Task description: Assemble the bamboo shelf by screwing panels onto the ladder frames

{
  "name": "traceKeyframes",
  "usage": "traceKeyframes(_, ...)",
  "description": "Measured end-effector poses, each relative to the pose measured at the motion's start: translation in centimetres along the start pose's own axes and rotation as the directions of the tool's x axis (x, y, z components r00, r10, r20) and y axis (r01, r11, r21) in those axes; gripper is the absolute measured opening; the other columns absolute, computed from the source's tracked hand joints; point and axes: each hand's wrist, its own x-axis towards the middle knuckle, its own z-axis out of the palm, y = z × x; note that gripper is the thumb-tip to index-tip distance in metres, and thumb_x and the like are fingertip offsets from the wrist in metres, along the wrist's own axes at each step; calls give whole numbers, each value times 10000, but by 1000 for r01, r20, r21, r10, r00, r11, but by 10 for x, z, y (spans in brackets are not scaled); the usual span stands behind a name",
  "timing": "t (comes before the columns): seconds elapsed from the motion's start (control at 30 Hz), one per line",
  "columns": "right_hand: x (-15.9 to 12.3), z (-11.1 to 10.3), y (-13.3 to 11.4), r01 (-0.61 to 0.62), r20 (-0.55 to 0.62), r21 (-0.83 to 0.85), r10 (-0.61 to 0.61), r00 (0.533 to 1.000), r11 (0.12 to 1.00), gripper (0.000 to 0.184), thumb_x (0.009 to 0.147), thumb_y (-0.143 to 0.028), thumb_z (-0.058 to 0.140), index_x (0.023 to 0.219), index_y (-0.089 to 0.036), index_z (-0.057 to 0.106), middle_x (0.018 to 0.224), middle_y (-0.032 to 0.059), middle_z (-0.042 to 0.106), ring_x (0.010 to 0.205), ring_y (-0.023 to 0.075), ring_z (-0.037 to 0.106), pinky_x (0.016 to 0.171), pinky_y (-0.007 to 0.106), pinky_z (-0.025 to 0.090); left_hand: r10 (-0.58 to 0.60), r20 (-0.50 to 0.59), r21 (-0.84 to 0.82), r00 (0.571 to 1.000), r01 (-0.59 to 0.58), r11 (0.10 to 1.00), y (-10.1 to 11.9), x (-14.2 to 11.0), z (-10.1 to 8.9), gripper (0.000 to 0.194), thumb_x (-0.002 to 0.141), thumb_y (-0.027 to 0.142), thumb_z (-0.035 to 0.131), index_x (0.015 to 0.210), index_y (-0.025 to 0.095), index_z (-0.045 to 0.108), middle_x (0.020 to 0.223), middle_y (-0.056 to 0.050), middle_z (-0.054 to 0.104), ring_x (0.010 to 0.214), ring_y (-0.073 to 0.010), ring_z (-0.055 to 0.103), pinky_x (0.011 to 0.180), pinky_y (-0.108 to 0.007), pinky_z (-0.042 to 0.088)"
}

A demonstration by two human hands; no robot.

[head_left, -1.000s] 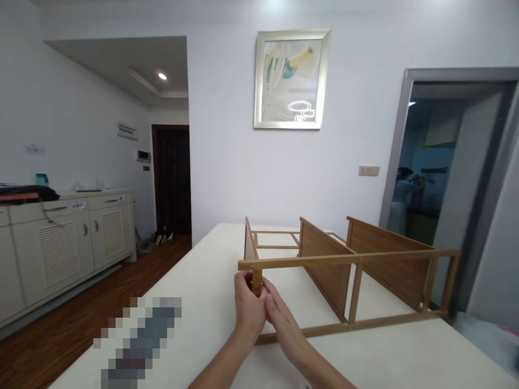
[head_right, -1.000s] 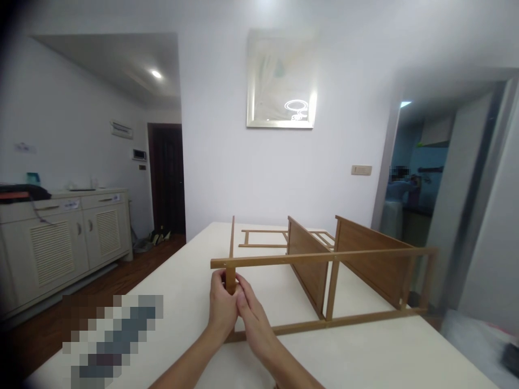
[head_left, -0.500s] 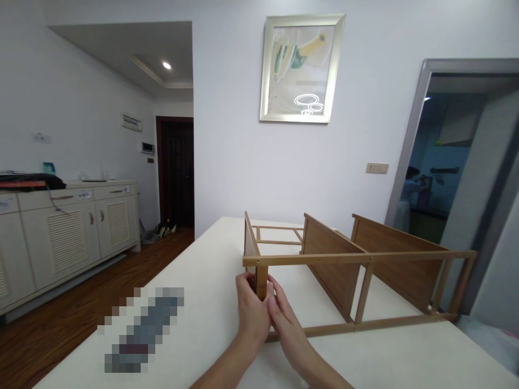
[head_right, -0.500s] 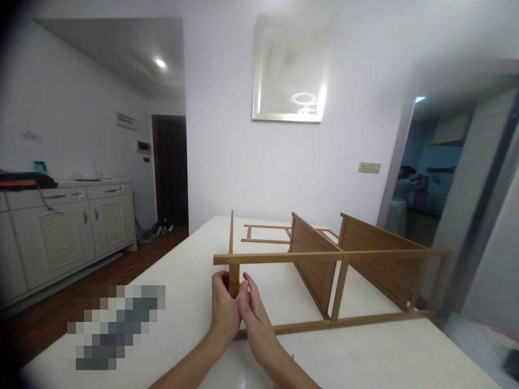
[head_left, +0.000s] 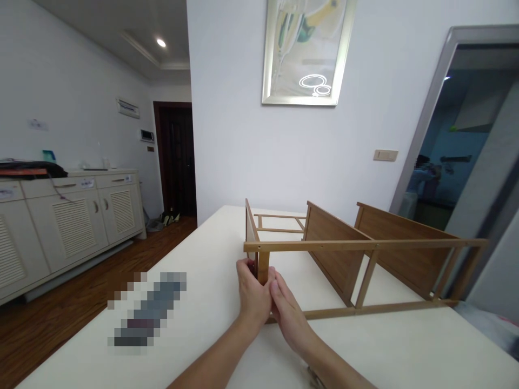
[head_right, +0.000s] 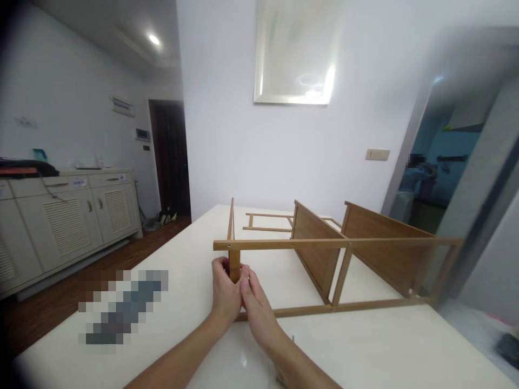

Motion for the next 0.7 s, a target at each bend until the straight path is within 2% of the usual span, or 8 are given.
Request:
traceKeyframes(0.1,0,2,-3,-35,53,68,32,998,997,496,903,-561,442,1319,-296,495,1310,58,552,1215,234,488,1013,397,397,31,-2,8,1000,-31,999,0,0,-1,322,768,328,633,960,213,401,872,-14,521,781,-186,556,728,-367,465)
traceKeyframes(0.33,1,2,-4,-71,68,81,66,995,994,489,898,-579,430,1165,-206,601,1104,78,635,1017,228,556,841,352,480,52,20,21,998,-53,998,-1,2,-2,320,775,311,627,961,213,385,878,-27,521,789,-189,545,730,-357,462)
traceKeyframes(0.5,3,0,5,-60,40,14,59,997,998,498,871,-617,445,994,-180,651,937,61,646,824,191,538,696,302,461,59,28,29,998,-59,998,-1,3,-3,330,778,346,625,950,219,374,849,-11,507,764,-188,536,715,-357,455)
traceKeyframes(0.7,4,-3,8,-51,20,-20,51,998,999,426,907,-565,425,922,-198,640,888,37,613,799,160,513,696,278,426,45,36,36,998,-46,998,5,1,-6,329,792,360,610,952,225,356,865,-19,498,774,-192,510,714,-351,449)
